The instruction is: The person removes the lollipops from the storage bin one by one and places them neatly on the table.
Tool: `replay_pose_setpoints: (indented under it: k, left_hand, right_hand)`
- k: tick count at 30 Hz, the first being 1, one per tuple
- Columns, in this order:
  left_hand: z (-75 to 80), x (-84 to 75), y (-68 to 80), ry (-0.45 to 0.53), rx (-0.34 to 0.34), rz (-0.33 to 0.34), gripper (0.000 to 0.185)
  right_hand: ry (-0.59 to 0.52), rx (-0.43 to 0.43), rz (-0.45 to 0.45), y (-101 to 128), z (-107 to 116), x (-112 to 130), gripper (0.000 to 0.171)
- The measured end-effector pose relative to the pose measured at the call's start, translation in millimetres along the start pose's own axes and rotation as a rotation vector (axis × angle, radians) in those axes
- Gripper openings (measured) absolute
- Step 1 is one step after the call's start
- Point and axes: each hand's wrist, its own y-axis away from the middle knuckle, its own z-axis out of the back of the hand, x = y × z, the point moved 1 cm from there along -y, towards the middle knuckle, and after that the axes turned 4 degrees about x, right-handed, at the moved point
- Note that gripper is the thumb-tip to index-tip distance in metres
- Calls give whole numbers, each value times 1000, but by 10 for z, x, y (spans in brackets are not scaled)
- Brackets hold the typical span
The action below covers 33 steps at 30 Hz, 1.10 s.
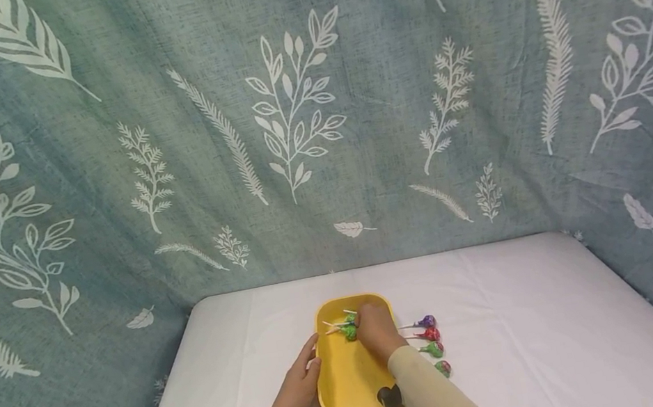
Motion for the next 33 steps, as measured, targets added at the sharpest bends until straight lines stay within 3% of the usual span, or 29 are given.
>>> replay_pose_setpoints:
  k: [6,14,33]
  left_hand:
    - [1,-18,19,-15,-8,-25,50]
    - [12,-13,12,-14,1,-7,50]
    - [8,5,6,-14,0,-3,50]
  right_hand:
    - [33,-3,6,-12,-31,-13,13]
    - [-57,37,-18,-4,2,11,15]
    - [-153,-11,58,154,263,135,13]
